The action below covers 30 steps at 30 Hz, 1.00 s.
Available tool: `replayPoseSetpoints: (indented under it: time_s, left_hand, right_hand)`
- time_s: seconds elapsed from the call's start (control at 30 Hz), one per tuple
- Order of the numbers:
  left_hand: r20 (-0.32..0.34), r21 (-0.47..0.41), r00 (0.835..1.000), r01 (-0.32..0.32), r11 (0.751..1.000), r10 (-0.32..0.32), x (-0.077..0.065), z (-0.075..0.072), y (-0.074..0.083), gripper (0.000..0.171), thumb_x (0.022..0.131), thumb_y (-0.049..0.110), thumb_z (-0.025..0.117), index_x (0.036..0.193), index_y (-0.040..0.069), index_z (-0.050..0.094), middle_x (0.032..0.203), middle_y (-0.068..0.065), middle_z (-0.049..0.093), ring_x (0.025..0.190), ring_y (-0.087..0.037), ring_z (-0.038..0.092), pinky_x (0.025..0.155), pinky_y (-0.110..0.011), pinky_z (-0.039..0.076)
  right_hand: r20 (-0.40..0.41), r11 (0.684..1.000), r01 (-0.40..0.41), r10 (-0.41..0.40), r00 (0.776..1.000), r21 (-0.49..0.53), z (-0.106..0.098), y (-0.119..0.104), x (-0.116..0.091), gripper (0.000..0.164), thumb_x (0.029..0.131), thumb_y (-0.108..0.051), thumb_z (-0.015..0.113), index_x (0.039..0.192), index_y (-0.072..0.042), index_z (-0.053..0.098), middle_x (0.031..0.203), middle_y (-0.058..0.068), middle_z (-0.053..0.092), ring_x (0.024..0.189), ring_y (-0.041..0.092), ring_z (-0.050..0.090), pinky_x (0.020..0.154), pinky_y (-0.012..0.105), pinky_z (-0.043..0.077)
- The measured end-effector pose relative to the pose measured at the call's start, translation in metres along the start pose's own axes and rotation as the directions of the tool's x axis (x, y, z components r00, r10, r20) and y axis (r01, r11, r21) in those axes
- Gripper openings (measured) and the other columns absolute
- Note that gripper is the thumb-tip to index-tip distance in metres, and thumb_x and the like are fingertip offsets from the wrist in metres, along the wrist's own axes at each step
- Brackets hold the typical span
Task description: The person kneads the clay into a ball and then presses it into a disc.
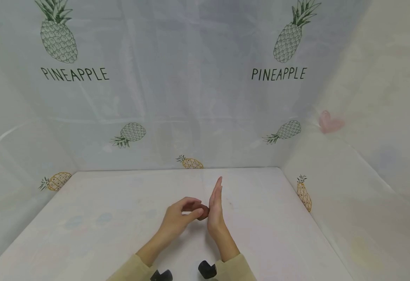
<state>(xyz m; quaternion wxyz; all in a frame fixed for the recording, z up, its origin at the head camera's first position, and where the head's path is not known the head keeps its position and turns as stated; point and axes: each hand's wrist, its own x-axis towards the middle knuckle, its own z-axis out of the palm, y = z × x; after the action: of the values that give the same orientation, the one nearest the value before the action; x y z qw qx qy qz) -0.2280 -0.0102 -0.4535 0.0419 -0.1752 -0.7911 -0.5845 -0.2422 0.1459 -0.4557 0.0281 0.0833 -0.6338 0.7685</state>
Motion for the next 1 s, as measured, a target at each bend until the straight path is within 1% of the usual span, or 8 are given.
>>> replayPoseSetpoints:
  time_s: [0.17, 0.3, 0.53, 0.6, 0.7, 0.77, 0.9, 1.0]
  left_hand:
    - [-0.01, -0.035, 1.0, -0.006, 0.999, 0.005, 0.0, 0.002, 0.001, 0.032, 0.096, 0.033, 0.082, 0.12, 0.015, 0.076, 0.109, 0.004, 0.077, 0.106, -0.018, 0.072, 0.085, -0.028, 0.058]
    - [-0.013, -0.06, 1.0, 0.001, 0.998, -0.002, 0.0, 0.006, 0.002, 0.031, 0.096, 0.031, 0.082, 0.12, 0.014, 0.076, 0.109, 0.003, 0.077, 0.106, -0.018, 0.072, 0.086, -0.026, 0.059]
    - [-0.012, -0.052, 1.0, 0.021, 0.998, -0.022, 0.0, 0.012, 0.002, 0.033, 0.096, 0.033, 0.081, 0.122, 0.013, 0.075, 0.109, 0.003, 0.077, 0.104, -0.017, 0.072, 0.086, -0.025, 0.059]
    - [-0.011, -0.05, 1.0, 0.02, 0.999, -0.02, 0.0, 0.014, 0.001, 0.033, 0.096, 0.033, 0.081, 0.122, 0.013, 0.075, 0.109, 0.002, 0.077, 0.103, -0.017, 0.071, 0.085, -0.025, 0.059]
    - [-0.011, -0.04, 1.0, 0.019, 0.999, -0.02, 0.0, 0.016, 0.0, 0.033, 0.096, 0.035, 0.081, 0.122, 0.014, 0.075, 0.108, 0.002, 0.077, 0.102, -0.016, 0.072, 0.085, -0.024, 0.059]
    - [-0.012, -0.035, 1.0, 0.019, 0.999, -0.02, -0.001, 0.017, -0.001, 0.034, 0.096, 0.036, 0.081, 0.121, 0.014, 0.075, 0.108, 0.002, 0.077, 0.102, -0.016, 0.072, 0.085, -0.024, 0.059]
    - [-0.013, -0.028, 1.0, 0.02, 0.999, -0.02, 0.0, 0.018, -0.001, 0.035, 0.097, 0.038, 0.08, 0.122, 0.014, 0.076, 0.109, 0.003, 0.077, 0.101, -0.016, 0.072, 0.085, -0.025, 0.06]
    - [-0.02, -0.015, 1.0, 0.018, 1.0, -0.019, 0.0, 0.019, 0.0, 0.037, 0.096, 0.04, 0.08, 0.122, 0.014, 0.076, 0.108, 0.003, 0.078, 0.099, -0.015, 0.073, 0.084, -0.024, 0.059]
  right_hand:
    - [-0.019, 1.0, -0.011, 0.011, 1.0, 0.009, 0.0, 0.0, 0.0, 0.077, 0.102, -0.077, 0.003, 0.166, -0.041, -0.02, 0.171, -0.01, -0.033, 0.155, 0.024, -0.038, 0.116, 0.073, -0.025]
    - [-0.023, 1.0, -0.005, 0.005, 1.0, 0.02, 0.001, 0.0, -0.001, 0.077, 0.103, -0.077, 0.004, 0.167, -0.04, -0.02, 0.172, -0.009, -0.032, 0.156, 0.025, -0.037, 0.115, 0.075, -0.024]
    - [-0.01, 1.0, 0.019, -0.019, 1.0, 0.024, -0.001, -0.002, -0.001, 0.078, 0.103, -0.077, 0.002, 0.167, -0.038, -0.02, 0.173, -0.009, -0.028, 0.157, 0.023, -0.034, 0.118, 0.071, -0.023]
    - [0.002, 0.999, 0.029, -0.029, 1.0, 0.034, -0.002, -0.002, -0.002, 0.077, 0.103, -0.076, -0.001, 0.167, -0.038, -0.021, 0.173, -0.008, -0.029, 0.156, 0.023, -0.034, 0.121, 0.069, -0.019]
    - [0.015, 0.998, 0.031, -0.032, 0.999, 0.054, -0.003, -0.002, -0.002, 0.075, 0.102, -0.075, -0.004, 0.167, -0.04, -0.02, 0.173, -0.009, -0.03, 0.156, 0.021, -0.033, 0.122, 0.064, -0.01]
    - [0.024, 0.997, 0.03, -0.032, 0.999, 0.064, -0.003, -0.002, -0.002, 0.075, 0.101, -0.076, -0.005, 0.167, -0.042, -0.019, 0.173, -0.01, -0.029, 0.156, 0.02, -0.032, 0.122, 0.064, -0.008]
    - [0.027, 0.997, 0.024, -0.026, 0.999, 0.068, -0.004, -0.002, -0.002, 0.077, 0.1, -0.078, -0.005, 0.167, -0.043, -0.016, 0.174, -0.01, -0.027, 0.157, 0.021, -0.032, 0.122, 0.067, -0.015]
    - [0.022, 0.997, 0.027, -0.028, 0.999, 0.067, -0.004, -0.001, -0.003, 0.078, 0.1, -0.079, -0.004, 0.168, -0.041, -0.016, 0.175, -0.007, -0.026, 0.158, 0.026, -0.031, 0.121, 0.069, -0.019]
